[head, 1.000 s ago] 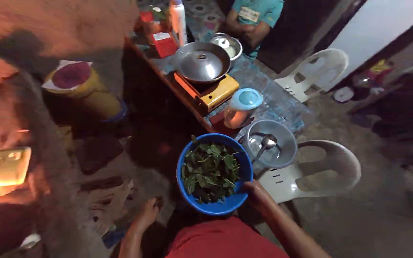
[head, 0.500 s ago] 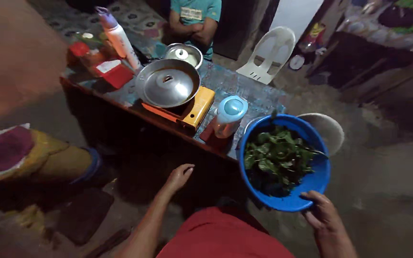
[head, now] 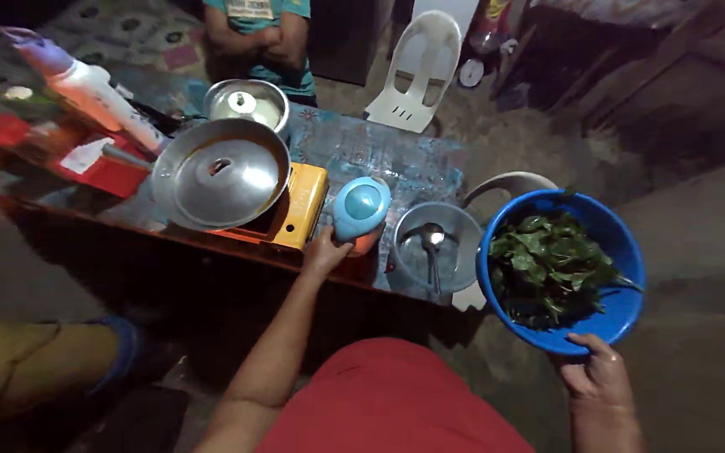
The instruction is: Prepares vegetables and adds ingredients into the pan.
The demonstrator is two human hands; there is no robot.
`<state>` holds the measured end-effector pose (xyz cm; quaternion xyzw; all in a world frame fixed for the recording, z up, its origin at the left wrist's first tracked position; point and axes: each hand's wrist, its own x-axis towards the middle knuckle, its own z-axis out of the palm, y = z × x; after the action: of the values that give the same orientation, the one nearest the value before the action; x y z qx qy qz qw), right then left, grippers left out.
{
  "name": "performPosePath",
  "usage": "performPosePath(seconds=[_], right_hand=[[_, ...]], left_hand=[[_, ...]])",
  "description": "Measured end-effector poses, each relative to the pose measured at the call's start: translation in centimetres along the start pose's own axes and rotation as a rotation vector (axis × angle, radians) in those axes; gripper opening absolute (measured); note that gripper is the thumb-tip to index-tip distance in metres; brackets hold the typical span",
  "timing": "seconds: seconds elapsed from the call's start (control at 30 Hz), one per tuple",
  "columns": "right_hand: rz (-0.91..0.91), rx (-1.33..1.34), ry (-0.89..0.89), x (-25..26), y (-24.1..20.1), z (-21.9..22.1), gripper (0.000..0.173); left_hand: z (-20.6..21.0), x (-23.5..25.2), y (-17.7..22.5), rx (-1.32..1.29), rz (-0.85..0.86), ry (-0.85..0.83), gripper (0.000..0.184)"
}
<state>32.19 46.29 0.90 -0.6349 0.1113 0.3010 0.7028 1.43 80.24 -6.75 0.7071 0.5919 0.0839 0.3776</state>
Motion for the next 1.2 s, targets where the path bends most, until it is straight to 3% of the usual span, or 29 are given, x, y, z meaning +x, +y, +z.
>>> performPosePath(seconds=[0.1, 0.27, 0.6, 0.8, 0.97, 1.2], right_hand=[[0.008, 0.013, 0.034, 1.4, -0.4, 0.5, 0.024], [0.011, 0.005, 0.067, 3.7, -1.0, 0.0, 0.023], [-0.011, 0.048, 0.159, 4.6, -0.3, -1.8, 0.024], [-0.015, 0.091, 0.247, 2.3, 0.7, -1.9, 0.024], [-0.028, 0.12, 0.301, 0.4, 1.6, -2.1, 0.024], [-0.068, 0.171, 0.341, -1.5, 2.5, -1.6, 0.025]], left_hand=[[-0.2, 1.4, 0.9, -0.034, -0.062, -0.074, 0.057], [1.3, 2.1, 1.3, -0.079, -0.003, 0.071, 0.054], [0.2, 5.5, 4.2, -0.103, 0.056, 0.135, 0.048], [-0.5, 12.8, 7.6, -0.213, 0.172, 0.171, 0.047], [1.2, 21.2, 9.8, -0.246, 0.225, 0.193, 0.054], [3.1, 28.0, 13.6, -0.139, 0.103, 0.17, 0.061]])
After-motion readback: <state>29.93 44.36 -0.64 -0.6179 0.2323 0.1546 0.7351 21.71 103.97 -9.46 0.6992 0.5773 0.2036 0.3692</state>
